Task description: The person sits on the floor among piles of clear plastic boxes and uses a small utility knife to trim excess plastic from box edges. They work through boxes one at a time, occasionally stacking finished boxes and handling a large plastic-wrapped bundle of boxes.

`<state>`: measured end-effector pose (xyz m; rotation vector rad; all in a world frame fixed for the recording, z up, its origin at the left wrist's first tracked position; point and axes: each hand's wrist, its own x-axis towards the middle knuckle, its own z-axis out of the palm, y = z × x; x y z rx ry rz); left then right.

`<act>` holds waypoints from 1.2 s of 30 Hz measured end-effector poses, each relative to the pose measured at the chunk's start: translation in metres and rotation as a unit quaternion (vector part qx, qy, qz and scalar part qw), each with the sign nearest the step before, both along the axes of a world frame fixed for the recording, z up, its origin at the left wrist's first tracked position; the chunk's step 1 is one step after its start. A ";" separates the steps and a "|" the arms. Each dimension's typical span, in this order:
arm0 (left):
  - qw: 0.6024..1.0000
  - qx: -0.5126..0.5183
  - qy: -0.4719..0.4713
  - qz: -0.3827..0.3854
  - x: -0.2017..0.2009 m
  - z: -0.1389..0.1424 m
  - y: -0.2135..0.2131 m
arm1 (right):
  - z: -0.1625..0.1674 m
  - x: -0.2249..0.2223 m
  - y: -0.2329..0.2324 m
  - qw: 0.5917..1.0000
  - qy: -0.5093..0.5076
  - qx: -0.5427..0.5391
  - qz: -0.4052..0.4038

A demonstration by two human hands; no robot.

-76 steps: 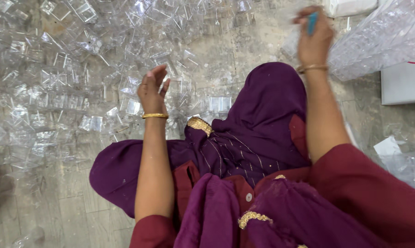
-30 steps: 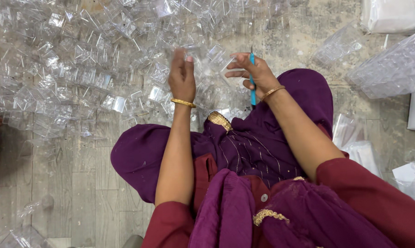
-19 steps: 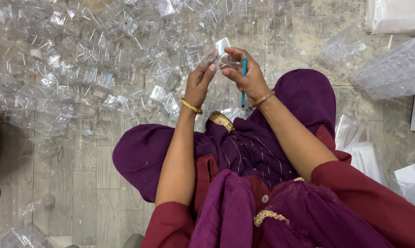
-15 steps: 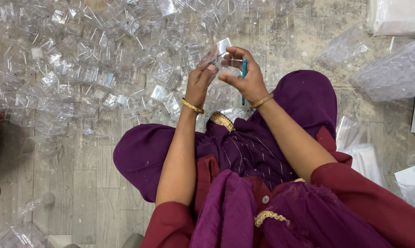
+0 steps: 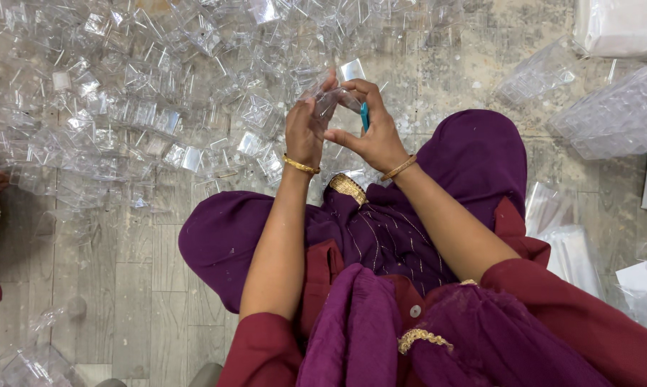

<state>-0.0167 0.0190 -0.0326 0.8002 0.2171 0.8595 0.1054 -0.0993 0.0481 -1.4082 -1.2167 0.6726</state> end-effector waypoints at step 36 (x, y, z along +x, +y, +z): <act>0.969 0.085 0.162 0.164 -0.004 0.036 0.007 | 0.031 0.008 -0.002 0.998 -0.048 -0.035 -0.037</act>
